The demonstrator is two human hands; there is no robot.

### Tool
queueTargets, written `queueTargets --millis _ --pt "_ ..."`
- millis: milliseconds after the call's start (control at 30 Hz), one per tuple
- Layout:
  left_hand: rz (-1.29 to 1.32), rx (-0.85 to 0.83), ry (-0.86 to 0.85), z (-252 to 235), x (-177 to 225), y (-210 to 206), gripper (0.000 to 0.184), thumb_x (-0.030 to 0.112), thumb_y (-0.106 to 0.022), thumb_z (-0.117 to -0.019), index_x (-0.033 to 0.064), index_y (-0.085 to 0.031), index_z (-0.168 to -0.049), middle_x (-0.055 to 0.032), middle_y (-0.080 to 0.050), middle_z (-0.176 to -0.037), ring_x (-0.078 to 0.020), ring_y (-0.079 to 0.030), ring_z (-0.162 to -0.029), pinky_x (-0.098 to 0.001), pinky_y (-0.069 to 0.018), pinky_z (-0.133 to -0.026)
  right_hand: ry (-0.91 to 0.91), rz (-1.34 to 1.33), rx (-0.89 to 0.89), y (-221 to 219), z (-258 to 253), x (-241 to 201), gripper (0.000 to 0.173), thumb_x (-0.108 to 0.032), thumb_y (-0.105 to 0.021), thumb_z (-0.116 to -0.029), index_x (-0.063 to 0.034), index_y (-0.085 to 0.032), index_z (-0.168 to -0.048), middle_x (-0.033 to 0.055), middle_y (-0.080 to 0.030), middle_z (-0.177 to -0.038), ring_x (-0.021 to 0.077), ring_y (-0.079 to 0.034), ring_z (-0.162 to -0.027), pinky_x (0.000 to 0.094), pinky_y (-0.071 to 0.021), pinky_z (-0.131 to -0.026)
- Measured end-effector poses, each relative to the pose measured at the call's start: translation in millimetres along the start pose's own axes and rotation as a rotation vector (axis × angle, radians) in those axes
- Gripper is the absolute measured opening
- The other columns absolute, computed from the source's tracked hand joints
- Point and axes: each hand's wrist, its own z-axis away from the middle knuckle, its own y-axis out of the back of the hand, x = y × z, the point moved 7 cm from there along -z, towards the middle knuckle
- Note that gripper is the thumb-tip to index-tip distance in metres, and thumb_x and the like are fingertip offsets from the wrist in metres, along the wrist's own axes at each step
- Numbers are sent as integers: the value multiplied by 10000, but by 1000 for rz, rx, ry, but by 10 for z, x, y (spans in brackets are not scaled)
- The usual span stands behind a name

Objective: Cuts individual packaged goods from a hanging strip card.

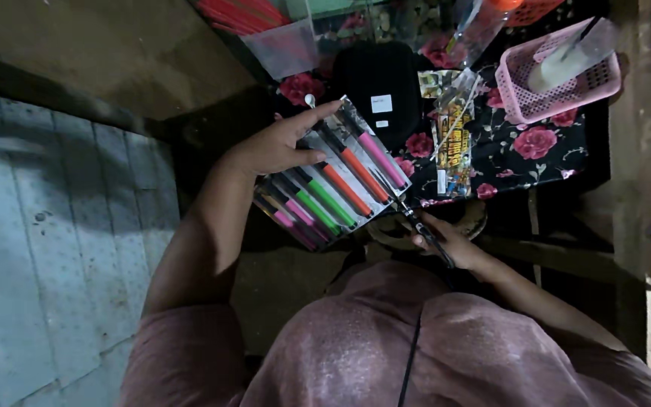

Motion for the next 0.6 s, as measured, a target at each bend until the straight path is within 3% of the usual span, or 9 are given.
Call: queueTargets --millis 300,433,600 --pt "42 11 -11 69 -81 -45 801 202 -650 -941 37 -242 -1611 -82 -310 -1653 -124 -330 -1492 -296 -302 -1216 5 -72 33 -24 63 -33 556 -432 -644 -961 -26 -572 -1333 -28 -590 -792 -4 -512 -609 183 -476 -585" --pt "48 9 -5 64 -88 -65 798 186 -649 -942 33 -239 -1609 -96 -304 -1653 -129 -328 -1493 -297 -305 -1212 -35 -123 8 -37 73 -71 485 -324 -637 -978 1 -557 -1329 -11 -611 -808 7 -553 -637 186 -506 -619" --pt "100 -47 -20 -30 -124 -229 815 191 -656 -930 43 -236 -1613 -93 -316 -1648 -136 -345 -1486 -307 -320 -1213 -5 -188 -66 -73 1 7 647 -481 -597 -959 26 -499 -1347 -35 -615 -859 -5 -596 -746 184 -530 -720"
